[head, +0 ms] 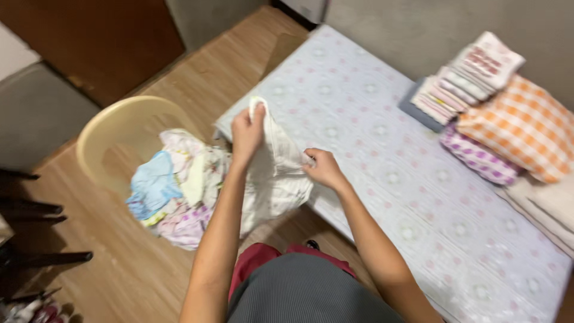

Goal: The person folds several small towels and cloths one by one on a table, smoothing each piece and stacking them neatly. The person handles items from a pile on a chair, folds them into compact rectangles, and places them on a growing stack.

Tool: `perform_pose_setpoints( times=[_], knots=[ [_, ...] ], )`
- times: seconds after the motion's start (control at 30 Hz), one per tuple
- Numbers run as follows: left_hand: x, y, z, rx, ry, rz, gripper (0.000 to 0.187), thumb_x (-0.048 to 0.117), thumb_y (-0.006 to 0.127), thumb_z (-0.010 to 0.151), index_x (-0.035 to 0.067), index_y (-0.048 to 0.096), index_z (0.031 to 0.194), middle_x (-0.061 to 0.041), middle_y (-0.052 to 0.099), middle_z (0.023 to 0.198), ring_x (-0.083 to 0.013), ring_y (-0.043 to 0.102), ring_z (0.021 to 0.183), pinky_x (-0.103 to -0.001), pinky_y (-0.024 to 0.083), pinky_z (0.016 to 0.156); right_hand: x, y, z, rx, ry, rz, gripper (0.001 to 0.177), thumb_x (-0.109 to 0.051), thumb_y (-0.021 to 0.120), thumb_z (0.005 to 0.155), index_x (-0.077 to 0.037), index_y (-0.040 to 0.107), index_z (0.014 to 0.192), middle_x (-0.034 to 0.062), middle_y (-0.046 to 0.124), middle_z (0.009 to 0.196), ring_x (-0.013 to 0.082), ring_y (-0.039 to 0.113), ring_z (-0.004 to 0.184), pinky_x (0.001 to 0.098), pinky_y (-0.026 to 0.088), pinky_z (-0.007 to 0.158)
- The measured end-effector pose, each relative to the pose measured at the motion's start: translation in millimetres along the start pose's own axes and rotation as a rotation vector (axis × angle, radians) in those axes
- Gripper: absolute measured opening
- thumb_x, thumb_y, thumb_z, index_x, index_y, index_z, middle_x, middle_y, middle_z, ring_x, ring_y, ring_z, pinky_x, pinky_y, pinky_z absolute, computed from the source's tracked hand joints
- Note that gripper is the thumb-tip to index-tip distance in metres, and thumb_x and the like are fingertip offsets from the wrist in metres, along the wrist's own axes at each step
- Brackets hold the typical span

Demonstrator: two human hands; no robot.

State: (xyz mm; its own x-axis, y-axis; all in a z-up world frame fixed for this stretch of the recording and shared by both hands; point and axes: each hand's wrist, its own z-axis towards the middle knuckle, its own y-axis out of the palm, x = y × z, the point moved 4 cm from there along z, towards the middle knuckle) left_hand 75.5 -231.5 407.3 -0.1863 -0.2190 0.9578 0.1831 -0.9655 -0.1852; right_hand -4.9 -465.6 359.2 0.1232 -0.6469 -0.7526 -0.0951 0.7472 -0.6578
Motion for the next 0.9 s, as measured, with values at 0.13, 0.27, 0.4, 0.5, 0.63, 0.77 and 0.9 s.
perform_pose_setpoints(
  times=[0.13,0.27,0.4,0.5,0.63,0.77,0.9],
  knots=[
    [4.4,43.8,-2.0,0.004,-0.010,-0.049,0.044,0.039,0.059,0.101,0.000,0.068,0.084,-0.001,0.060,0.064,-0.0084,0.051,0.064,-0.033,0.044,0.057,44.4,-69.7,-28.2,-0.085,0.313,0.839,0.045,-0.007,0.058,0.081,-0.001,0.074,0.123,0.0118,0.073,0.112,0.0186,0.067,0.097,0.0353,0.055,0.087],
    [-10.1,99.2,-22.5,-0.104,-0.144,0.054,0.050,0.042,0.059,0.104,0.000,0.067,0.079,-0.007,0.061,0.063,-0.0124,0.053,0.057,-0.032,0.042,0.053,43.3,-138.4,-64.5,-0.266,0.195,1.044,0.045,-0.006,0.067,0.090,-0.014,0.057,0.133,0.0065,0.065,0.115,0.0163,0.063,0.106,0.0315,0.055,0.091],
    [-19.2,146.3,-32.7,-0.221,-0.429,-0.208,0.048,0.045,0.053,0.105,0.001,0.068,0.095,-0.012,0.068,0.074,-0.0192,0.059,0.052,-0.033,0.043,0.048,63.0,-182.9,-88.7,-0.131,0.070,0.315,0.075,-0.001,0.081,0.074,-0.012,0.051,0.142,0.0056,0.063,0.114,0.0138,0.060,0.105,0.0270,0.046,0.092],
    [-5.5,175.4,-33.3,-0.430,-0.560,-0.601,0.053,0.051,0.046,0.104,0.002,0.060,0.119,-0.017,0.074,0.098,-0.0283,0.073,0.070,-0.035,0.055,0.058,108.3,-190.9,-87.7,0.093,0.162,0.406,0.043,-0.003,0.078,0.082,-0.008,0.068,0.124,0.0092,0.068,0.101,0.0147,0.063,0.095,0.0292,0.051,0.087],
    [13.8,204.4,-40.5,-0.750,-0.557,-1.059,0.070,0.059,0.042,0.100,0.007,0.047,0.145,-0.021,0.058,0.142,-0.0386,0.065,0.124,-0.053,0.060,0.093,191.9,-199.7,-66.4,0.259,0.301,0.793,0.022,-0.019,0.066,0.096,-0.001,0.075,0.105,0.0073,0.075,0.094,0.0162,0.067,0.085,0.0315,0.053,0.077],
    [1.8,219.6,-30.9,-0.771,-0.501,-0.858,0.069,0.060,0.039,0.101,0.018,0.041,0.156,-0.012,0.039,0.162,-0.0386,0.031,0.151,-0.062,0.037,0.110,236.9,-198.7,-50.7,0.273,0.447,0.231,0.029,-0.029,0.065,0.101,-0.003,0.079,0.103,0.0059,0.077,0.087,0.0126,0.067,0.079,0.0285,0.052,0.071],
    [12.1,248.7,14.7,-0.719,-0.447,-0.526,0.066,0.057,0.034,0.102,0.021,0.046,0.156,-0.004,0.038,0.164,-0.0346,0.032,0.148,-0.056,0.029,0.110,228.2,-228.0,-5.5,0.262,0.656,0.352,0.033,-0.027,0.055,0.107,0.001,0.073,0.108,0.0188,0.074,0.089,0.0217,0.062,0.070,0.0394,0.050,0.066]
  ],
)
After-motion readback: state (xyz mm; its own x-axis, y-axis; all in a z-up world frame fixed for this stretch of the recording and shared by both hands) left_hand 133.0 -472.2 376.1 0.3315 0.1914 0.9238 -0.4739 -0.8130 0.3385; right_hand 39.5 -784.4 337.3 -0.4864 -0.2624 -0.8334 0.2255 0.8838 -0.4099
